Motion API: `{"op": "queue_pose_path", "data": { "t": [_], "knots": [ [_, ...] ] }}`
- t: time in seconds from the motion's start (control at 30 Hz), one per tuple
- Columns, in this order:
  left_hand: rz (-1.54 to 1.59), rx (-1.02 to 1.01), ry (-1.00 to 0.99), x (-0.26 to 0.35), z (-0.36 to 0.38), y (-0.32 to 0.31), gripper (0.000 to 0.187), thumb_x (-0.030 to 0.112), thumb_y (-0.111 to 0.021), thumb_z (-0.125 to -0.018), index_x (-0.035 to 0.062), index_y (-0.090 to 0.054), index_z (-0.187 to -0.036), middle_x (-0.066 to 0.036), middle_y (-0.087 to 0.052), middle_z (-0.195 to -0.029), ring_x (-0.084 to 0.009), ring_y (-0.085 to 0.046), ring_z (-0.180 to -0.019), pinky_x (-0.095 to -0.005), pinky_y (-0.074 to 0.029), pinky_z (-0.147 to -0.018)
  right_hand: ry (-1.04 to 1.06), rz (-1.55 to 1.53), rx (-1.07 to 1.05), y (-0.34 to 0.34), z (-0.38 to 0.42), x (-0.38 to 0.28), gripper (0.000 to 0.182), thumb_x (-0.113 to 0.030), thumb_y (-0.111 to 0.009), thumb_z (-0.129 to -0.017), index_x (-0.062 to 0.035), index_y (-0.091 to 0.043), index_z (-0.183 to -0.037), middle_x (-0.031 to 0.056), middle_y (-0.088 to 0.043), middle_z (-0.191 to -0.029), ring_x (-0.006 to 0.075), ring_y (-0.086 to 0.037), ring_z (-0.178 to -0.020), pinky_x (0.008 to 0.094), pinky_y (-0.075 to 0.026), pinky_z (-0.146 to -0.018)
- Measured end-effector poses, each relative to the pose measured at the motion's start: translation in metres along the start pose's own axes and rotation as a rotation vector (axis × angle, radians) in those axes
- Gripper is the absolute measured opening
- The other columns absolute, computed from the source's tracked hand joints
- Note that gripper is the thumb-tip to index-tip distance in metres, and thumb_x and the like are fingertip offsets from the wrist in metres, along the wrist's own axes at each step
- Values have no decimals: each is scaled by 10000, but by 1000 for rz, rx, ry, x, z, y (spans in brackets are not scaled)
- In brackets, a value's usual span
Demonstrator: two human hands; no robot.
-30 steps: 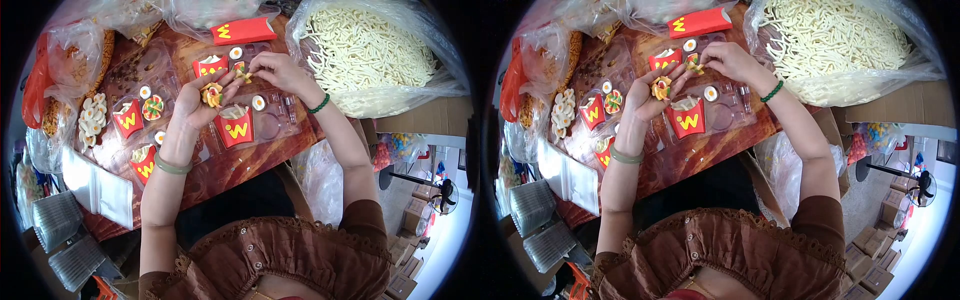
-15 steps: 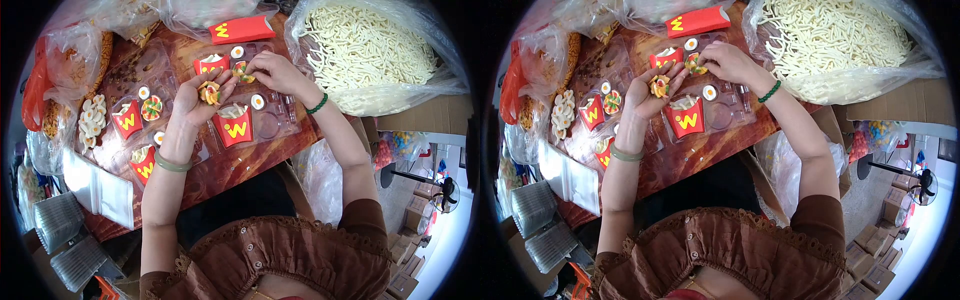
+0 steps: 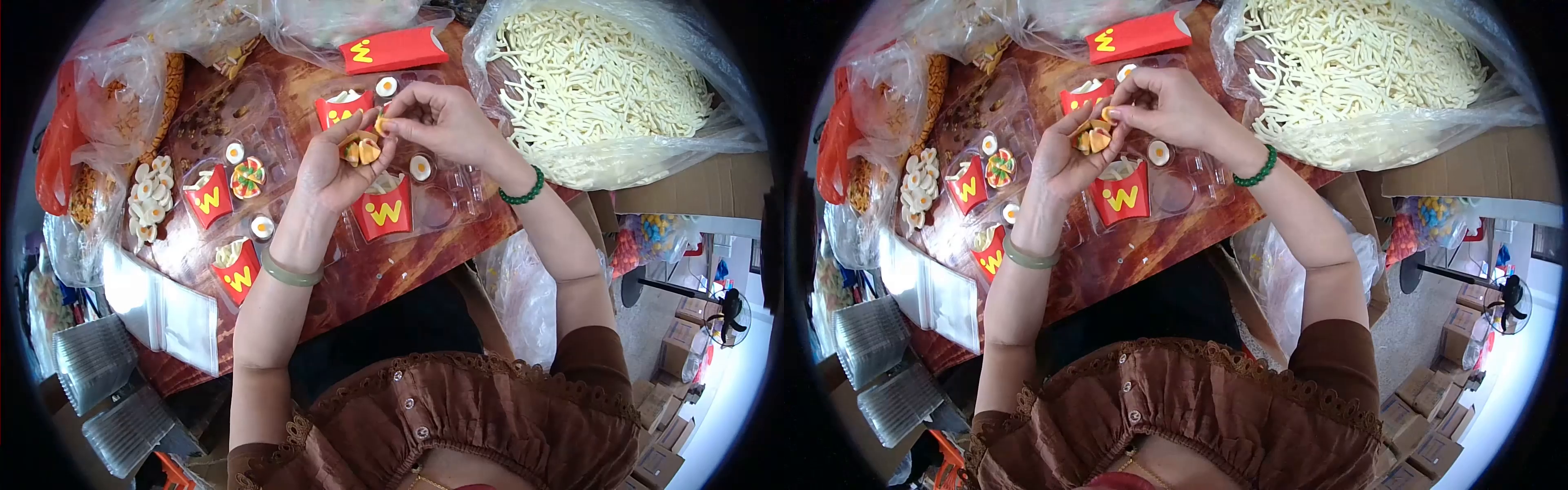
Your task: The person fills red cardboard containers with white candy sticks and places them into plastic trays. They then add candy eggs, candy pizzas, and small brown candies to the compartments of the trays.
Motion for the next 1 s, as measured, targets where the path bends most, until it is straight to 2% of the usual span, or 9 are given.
{"op": "queue_pose_path", "data": {
  "t": [0.17, 0.33, 0.47, 0.53, 0.6, 0.67, 0.77, 0.9, 1.0],
  "knots": [
    [-185, -108, 71, -4, -5, 3, 225, 120, -544, -920, 2, -559, -1111, -121, -601, -1038, -216, -640, -864, -233, -563, -694, 92, 199, -10, 7, -5, -6, 161, -86, -618, -877, 13, -610, -1003, 23, -635, -861, 52, -587, -758, 191, -480, -654],
    [-184, -103, 6, -5, -7, 1, 238, 116, -543, -921, 15, -541, -1136, -108, -605, -1033, -205, -638, -866, -231, -562, -687, -89, -6, 15, 5, -2, 0, 187, -123, -615, -885, 13, -606, -1014, 22, -628, -861, 48, -583, -761, 202, -484, -663],
    [-185, -80, 33, -9, -10, 1, 258, 124, -525, -932, 19, -517, -1167, -120, -600, -1057, -227, -633, -904, -236, -564, -690, -85, 3, 71, 5, -1, 5, 169, -123, -602, -894, 15, -597, -992, 3, -619, -828, 45, -578, -744, 203, -486, -659],
    [-174, -91, 30, -8, -2, -4, 258, 128, -514, -937, 17, -514, -1170, -130, -596, -1074, -246, -624, -942, -242, -565, -702, 70, 85, 198, 12, -9, 2, 125, -118, -570, -912, -4, -589, -962, -9, -611, -830, 36, -577, -756, 201, -476, -658],
    [-163, -102, 24, -6, 2, -4, 259, 132, -502, -943, 15, -512, -1174, -141, -592, -1091, -265, -615, -979, -249, -566, -714, -15, 240, 188, 29, -10, 8, 93, -105, -563, -899, -29, -584, -948, 26, -625, -862, 104, -605, -785, 253, -482, -688],
    [-133, -88, -1, -1, 3, 0, 269, 141, -488, -949, 5, -507, -1181, -162, -580, -1124, -303, -589, -1043, -266, -567, -740, 255, 781, 78, 41, -24, 32, 115, -114, -585, -862, -54, -585, -960, 74, -614, -868, 216, -606, -806, 324, -478, -722],
    [-110, -107, 7, 4, 5, 1, 280, 138, -475, -953, -8, -498, -1191, -174, -567, -1147, -320, -576, -1065, -287, -564, -768, 344, 826, -74, 36, -30, 45, 146, -127, -605, -830, -58, -589, -958, 105, -594, -850, 302, -583, -811, 371, -470, -743],
    [-93, -79, -16, 7, 8, 5, 286, 136, -458, -958, -16, -490, -1199, -185, -553, -1163, -335, -562, -1084, -307, -561, -786, 363, 823, -33, 31, -31, 48, 138, -149, -623, -832, -51, -597, -925, 95, -585, -835, 271, -585, -783, 356, -471, -710],
    [-95, -71, -26, 11, 12, 7, 297, 135, -444, -962, -22, -476, -1213, -194, -543, -1175, -339, -555, -1093, -315, -559, -794, 208, 705, 100, 32, -26, 49, 146, -172, -641, -828, -50, -621, -906, 87, -588, -836, 244, -587, -777, 340, -471, -689]
  ]
}}
Point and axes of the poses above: each hand's wrist, its own z-axis away from the middle knuckle, its own y-axis out of the back of the hand, x = y × z, the point moved 2 cm from there along -z, towards the middle knuckle
